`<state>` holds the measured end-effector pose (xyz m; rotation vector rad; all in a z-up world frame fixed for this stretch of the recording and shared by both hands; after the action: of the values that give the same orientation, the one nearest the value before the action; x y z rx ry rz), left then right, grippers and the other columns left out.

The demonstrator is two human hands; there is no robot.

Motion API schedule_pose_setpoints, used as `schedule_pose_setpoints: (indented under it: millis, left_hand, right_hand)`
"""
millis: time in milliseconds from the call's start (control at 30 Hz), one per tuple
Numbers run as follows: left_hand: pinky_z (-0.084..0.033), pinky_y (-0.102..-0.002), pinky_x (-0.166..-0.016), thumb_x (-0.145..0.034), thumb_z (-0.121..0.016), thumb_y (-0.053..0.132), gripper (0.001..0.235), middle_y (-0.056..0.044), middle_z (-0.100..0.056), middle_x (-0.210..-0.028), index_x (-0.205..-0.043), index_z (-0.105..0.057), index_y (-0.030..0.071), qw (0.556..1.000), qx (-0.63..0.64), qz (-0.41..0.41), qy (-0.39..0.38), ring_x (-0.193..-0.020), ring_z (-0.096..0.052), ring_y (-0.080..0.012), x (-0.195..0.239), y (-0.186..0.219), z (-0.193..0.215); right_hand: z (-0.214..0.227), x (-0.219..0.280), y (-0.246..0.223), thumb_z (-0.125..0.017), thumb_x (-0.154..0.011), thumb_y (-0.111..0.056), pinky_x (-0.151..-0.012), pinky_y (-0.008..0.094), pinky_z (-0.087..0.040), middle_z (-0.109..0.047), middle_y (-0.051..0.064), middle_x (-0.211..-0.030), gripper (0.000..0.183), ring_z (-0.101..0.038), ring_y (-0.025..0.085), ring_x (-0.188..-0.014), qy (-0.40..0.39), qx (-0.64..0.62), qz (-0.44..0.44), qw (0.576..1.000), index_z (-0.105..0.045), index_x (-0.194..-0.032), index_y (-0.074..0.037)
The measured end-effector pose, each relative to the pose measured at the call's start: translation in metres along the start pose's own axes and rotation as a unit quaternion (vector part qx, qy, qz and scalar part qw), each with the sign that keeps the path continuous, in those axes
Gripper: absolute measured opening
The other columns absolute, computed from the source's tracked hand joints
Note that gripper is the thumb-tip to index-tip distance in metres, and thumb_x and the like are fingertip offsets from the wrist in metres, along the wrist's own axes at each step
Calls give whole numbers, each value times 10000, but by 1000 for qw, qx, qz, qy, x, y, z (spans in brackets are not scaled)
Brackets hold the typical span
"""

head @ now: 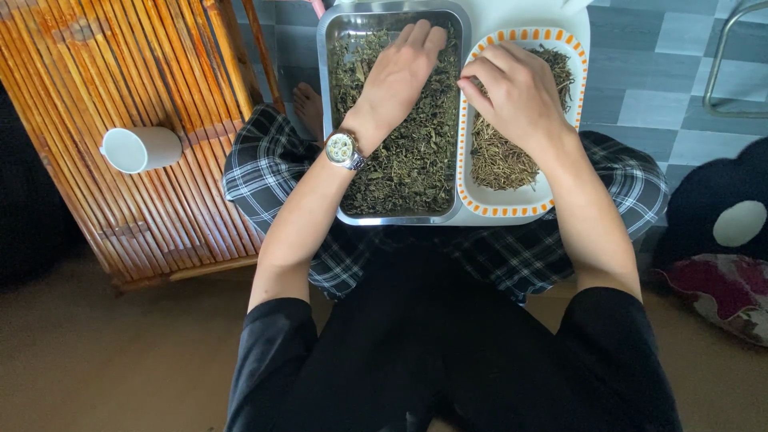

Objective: Sorting dried tea leaves by hand to remove stems and debris into separate compartments of a tray

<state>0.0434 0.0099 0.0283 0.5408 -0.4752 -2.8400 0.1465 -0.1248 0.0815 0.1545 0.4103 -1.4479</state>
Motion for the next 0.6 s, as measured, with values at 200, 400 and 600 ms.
schedule_pose_setpoints:
  millis: [200,400,600]
  left_hand:
    - [-522,-356,-593,-783,-708,-71,279,-74,-473,-952,-968,-551,67,996,-64,-57,7,-807,-497,-223,-5,3,-11]
    - [-535,-330,-637,-682,-764,-116,413,-61,-530,-954,-1005,-580,63,988,-140,-53,-19,-813,-528,-207,-5,1,-18]
    - [-513,-318,-620,-700,-719,-112,386,-50,-494,-916,-986,-555,89,986,-150,-68,7,-778,-498,-201,-3,-4,-13]
  right_hand:
    - [4,-1,-2,-801,-1026,-72,-789,324,-585,-695,73,-948,104,-672,219,-891,11,1,9,1000,-731,-963,-28]
    - [5,1,-1,-817,-1005,-70,-772,308,-596,-706,57,-943,98,-679,198,-891,11,7,6,1000,-738,-953,-43]
    - [6,1,0,-811,-1007,-60,-760,319,-593,-683,64,-927,121,-671,211,-883,18,4,8,1000,-717,-934,-35]
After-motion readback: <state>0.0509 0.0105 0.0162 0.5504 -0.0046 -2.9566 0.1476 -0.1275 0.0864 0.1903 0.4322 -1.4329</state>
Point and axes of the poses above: each hand's wrist, its own x-axis away from the middle knuckle, its own z-axis out of the back of the hand, y = z × x, the point moved 4 cm from there along -x, towards the middle knuckle
